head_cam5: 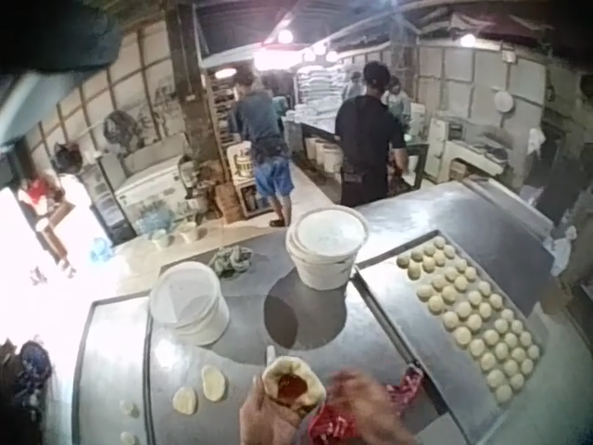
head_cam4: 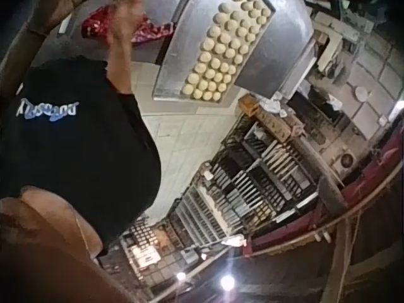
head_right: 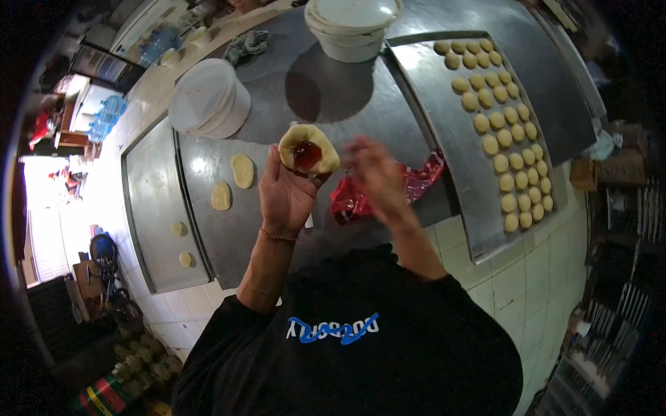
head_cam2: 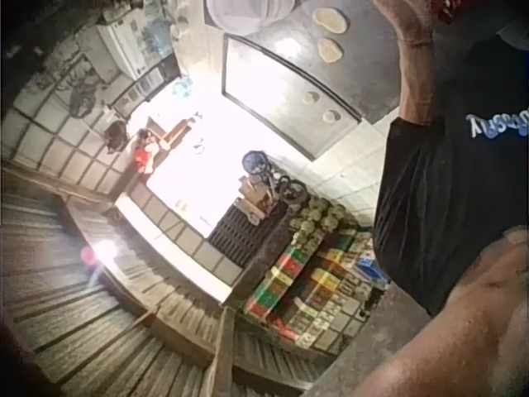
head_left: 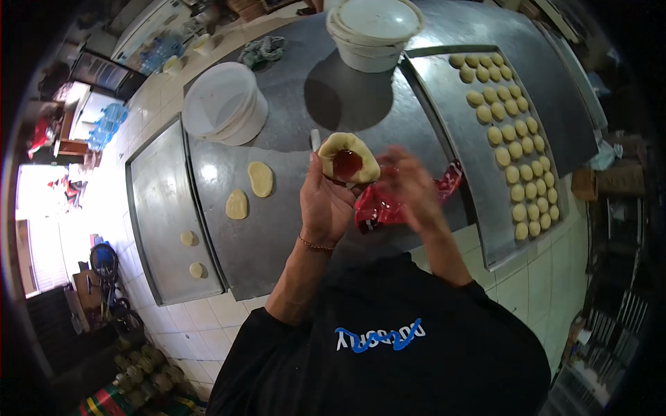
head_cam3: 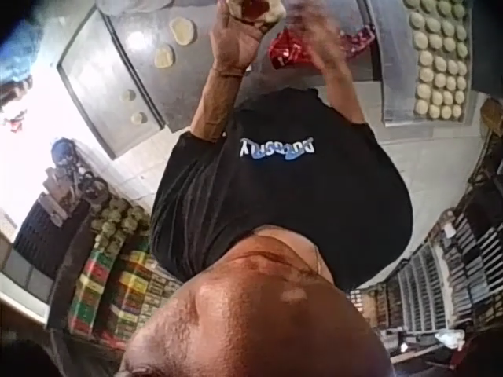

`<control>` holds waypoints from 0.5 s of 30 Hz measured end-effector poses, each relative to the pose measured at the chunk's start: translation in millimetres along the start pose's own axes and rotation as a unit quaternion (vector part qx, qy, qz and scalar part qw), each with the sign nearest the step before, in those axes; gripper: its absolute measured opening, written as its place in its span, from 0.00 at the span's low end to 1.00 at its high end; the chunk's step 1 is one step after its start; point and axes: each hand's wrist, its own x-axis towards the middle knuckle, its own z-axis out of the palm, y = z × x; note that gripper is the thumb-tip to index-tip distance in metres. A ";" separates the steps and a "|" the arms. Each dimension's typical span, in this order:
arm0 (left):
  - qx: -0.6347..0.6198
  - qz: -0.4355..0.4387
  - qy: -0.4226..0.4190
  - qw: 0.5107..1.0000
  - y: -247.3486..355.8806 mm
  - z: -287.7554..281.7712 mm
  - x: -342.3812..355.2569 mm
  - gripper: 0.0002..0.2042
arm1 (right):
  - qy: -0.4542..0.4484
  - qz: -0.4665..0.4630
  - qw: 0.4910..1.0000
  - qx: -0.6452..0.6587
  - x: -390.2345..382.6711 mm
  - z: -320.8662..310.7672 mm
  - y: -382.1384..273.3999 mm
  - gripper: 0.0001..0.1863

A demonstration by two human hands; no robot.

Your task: Preparing and filling individual pastry dough balls with jam and rolling out dough.

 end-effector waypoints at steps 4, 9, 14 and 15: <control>0.203 0.066 0.031 0.976 -18.5 5.5 -9.0 0.22 | -0.004 0.126 0.977 0.170 -26.9 48.4 -14.3 0.17; 0.503 0.181 0.013 0.845 -9.5 -8.8 -31.7 0.20 | 0.003 0.114 0.988 0.107 -45.3 60.6 -26.8 0.16; 0.365 0.109 0.065 0.923 13.6 -30.1 -59.7 0.20 | -0.066 0.095 0.993 0.023 -47.8 78.8 -4.3 0.17; 0.333 0.104 0.089 0.933 19.4 -39.6 -66.2 0.19 | -0.071 0.098 0.992 0.021 -48.7 85.3 5.3 0.17</control>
